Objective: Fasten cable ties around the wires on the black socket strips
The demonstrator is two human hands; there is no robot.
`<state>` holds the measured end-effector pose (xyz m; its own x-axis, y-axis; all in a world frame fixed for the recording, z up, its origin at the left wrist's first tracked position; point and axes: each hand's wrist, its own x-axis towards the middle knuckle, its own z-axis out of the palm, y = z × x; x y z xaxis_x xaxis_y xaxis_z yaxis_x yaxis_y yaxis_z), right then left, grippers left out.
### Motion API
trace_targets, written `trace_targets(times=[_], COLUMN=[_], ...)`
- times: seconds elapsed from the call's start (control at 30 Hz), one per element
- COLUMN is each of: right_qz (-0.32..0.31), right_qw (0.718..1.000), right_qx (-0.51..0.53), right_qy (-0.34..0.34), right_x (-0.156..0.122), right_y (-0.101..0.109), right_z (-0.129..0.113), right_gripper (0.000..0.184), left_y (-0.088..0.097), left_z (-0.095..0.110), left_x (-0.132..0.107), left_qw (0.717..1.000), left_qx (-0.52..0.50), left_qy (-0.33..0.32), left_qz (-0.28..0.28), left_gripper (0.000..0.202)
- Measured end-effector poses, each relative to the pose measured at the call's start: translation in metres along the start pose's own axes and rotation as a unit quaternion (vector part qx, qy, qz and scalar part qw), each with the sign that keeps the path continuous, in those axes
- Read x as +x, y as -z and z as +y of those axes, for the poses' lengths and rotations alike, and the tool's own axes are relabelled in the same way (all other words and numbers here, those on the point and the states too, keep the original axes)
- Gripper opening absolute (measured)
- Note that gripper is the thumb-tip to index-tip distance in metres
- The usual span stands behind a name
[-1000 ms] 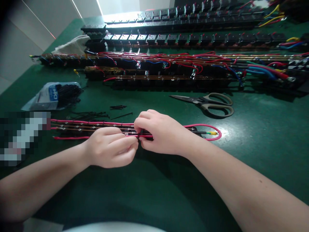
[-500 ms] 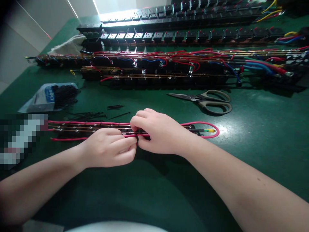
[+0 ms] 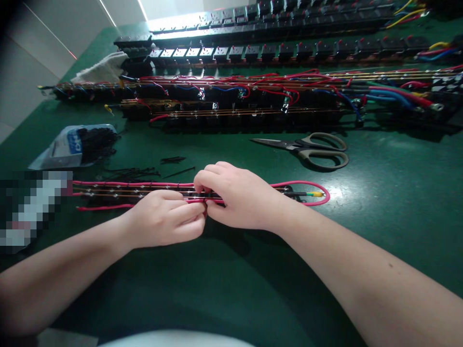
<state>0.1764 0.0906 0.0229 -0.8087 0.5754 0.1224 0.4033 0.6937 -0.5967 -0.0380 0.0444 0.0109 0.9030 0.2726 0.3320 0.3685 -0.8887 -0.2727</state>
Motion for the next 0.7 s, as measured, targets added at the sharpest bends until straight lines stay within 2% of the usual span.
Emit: trace_targets(times=[0.17, 0.43, 0.7], right_qz=[-0.003, 0.003, 0.0], right_qw=[1.0, 1.0, 1.0], right_qx=[-0.009, -0.013, -0.009], right_qy=[0.002, 0.016, 0.008], right_x=[0.0004, -0.0005, 0.0004], right_y=[0.0001, -0.001, -0.0007], right_z=[0.0013, 0.0015, 0.0006], right_gripper=[0.017, 0.015, 0.016], left_y=[-0.0015, 0.0024, 0.002], left_z=[0.0018, 0.0024, 0.0014], left_x=[-0.0014, -0.0024, -0.0007], left_qw=[0.998, 1.0, 1.0], left_qx=[-0.013, 0.006, 0.019], left_qy=[0.018, -0.001, -0.004], left_qz=[0.054, 0.008, -0.001], left_gripper=[0.011, 0.007, 0.006])
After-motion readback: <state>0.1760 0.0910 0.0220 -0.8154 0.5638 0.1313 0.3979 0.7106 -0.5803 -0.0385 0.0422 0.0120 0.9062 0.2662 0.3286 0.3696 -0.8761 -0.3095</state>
